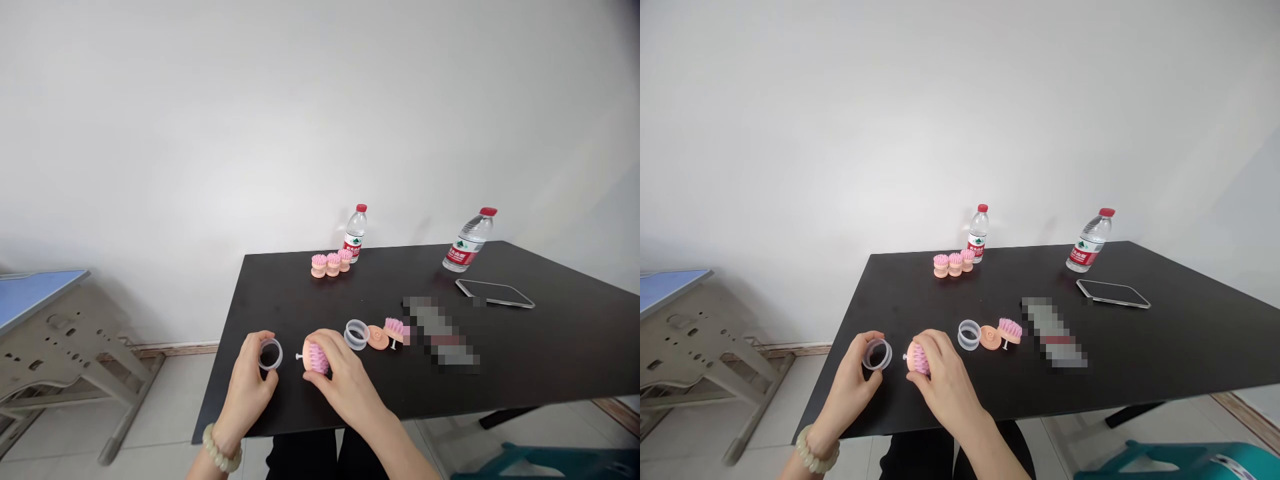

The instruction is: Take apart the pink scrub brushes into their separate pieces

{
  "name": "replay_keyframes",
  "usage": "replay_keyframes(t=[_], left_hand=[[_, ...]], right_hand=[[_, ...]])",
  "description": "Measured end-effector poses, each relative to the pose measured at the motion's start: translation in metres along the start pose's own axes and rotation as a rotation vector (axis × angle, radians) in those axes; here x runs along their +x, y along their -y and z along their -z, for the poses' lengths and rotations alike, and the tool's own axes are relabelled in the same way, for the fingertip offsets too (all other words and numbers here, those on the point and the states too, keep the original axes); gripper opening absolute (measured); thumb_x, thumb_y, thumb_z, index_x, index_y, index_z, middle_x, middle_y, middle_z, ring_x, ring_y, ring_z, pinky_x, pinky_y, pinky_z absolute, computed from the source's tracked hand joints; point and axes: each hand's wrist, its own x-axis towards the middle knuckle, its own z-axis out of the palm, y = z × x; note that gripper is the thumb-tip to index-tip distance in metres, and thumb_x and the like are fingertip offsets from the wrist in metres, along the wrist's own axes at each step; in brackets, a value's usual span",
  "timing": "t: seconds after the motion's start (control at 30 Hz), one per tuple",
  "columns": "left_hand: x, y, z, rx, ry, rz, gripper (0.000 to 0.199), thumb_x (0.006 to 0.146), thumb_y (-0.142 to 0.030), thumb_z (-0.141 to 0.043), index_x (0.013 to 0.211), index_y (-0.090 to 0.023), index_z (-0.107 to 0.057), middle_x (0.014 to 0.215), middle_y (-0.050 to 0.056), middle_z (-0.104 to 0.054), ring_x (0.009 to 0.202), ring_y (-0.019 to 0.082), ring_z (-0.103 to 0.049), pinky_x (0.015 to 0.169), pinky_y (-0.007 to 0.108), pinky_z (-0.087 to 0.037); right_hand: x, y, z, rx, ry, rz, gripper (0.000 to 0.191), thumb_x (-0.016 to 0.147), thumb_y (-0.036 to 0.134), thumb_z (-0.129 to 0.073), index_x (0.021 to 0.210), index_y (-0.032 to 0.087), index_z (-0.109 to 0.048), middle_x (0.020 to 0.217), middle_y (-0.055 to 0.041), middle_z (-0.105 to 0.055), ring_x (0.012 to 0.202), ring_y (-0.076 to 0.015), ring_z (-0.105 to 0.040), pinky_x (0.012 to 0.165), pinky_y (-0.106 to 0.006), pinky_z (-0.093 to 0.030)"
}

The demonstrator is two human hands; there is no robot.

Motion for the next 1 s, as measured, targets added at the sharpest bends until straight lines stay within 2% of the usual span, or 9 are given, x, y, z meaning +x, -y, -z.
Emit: replay_keyframes(t=[0.1,0.23,0.4,0.57,0.73,0.9,1.0], left_hand=[[0.002,0.005,-0.001,0.014,-0.015,-0.021,0.051,0.073,-0.004,-0.045,0.119,-0.026,-0.049,0.118,0.005,-0.056,0.114,0.024,-0.056,0.099,0.046,-0.047],[0.005,0.005,-0.002,0.014,-0.002,-0.051,0.056,0.074,0.0,-0.043,0.121,-0.027,-0.051,0.125,0.005,-0.053,0.119,0.023,-0.054,0.102,0.044,-0.047],[0.007,0.006,-0.003,0.046,0.008,-0.025,0.064,0.077,0.002,-0.044,0.133,-0.03,-0.048,0.126,0.005,-0.053,0.119,0.022,-0.054,0.102,0.043,-0.048],[0.009,0.009,-0.005,0.072,0.026,-0.013,0.06,0.079,0.001,-0.043,0.131,-0.029,-0.049,0.126,0.004,-0.054,0.117,0.022,-0.056,0.1,0.042,-0.05],[0.009,0.013,-0.006,0.126,-0.003,0.011,0.052,0.085,-0.004,-0.043,0.131,-0.028,-0.049,0.126,0.005,-0.056,0.117,0.024,-0.056,0.098,0.045,-0.05],[0.008,0.018,-0.007,0.156,-0.042,0.013,0.047,0.088,-0.01,-0.047,0.131,-0.028,-0.049,0.125,0.006,-0.057,0.119,0.026,-0.055,0.099,0.047,-0.05],[0.008,0.018,-0.007,0.134,-0.04,0.016,0.045,0.089,-0.011,-0.046,0.131,-0.028,-0.049,0.127,0.007,-0.056,0.12,0.026,-0.055,0.099,0.047,-0.05]], right_hand=[[0.017,-0.001,-0.007,-0.075,0.091,0.064,0.06,0.075,-0.004,-0.067,0.126,0.025,-0.052,0.126,-0.0068,-0.059,0.118,-0.0252,-0.058,0.099,-0.044,-0.054],[0.034,-0.007,-0.015,-0.149,0.184,0.075,0.067,0.073,-0.003,-0.071,0.132,0.02,-0.049,0.127,-0.0095,-0.059,0.118,-0.0275,-0.056,0.1,-0.046,-0.053],[0.052,-0.013,-0.017,-0.159,0.27,0.101,0.074,0.074,0.002,-0.075,0.139,0.022,-0.047,0.12,-0.0075,-0.064,0.112,-0.0269,-0.059,0.097,-0.046,-0.054],[0.062,-0.015,-0.02,-0.165,0.308,0.129,0.075,0.074,0.003,-0.075,0.141,0.024,-0.046,0.127,-0.0076,-0.061,0.117,-0.0265,-0.057,0.099,-0.046,-0.052],[0.058,-0.02,-0.026,-0.172,0.31,0.137,0.08,0.07,-0.001,-0.077,0.141,0.024,-0.047,0.135,-0.0082,-0.057,0.121,-0.0285,-0.055,0.102,-0.048,-0.052],[0.055,-0.026,-0.027,-0.161,0.297,0.129,0.077,0.072,-0.002,-0.075,0.14,0.023,-0.049,0.128,-0.0088,-0.061,0.121,-0.0284,-0.057,0.102,-0.048,-0.053],[0.054,-0.026,-0.028,-0.147,0.273,0.11,0.079,0.072,-0.003,-0.073,0.143,0.022,-0.047,0.141,-0.0118,-0.053,0.13,-0.0277,-0.054,0.108,-0.046,-0.05]])
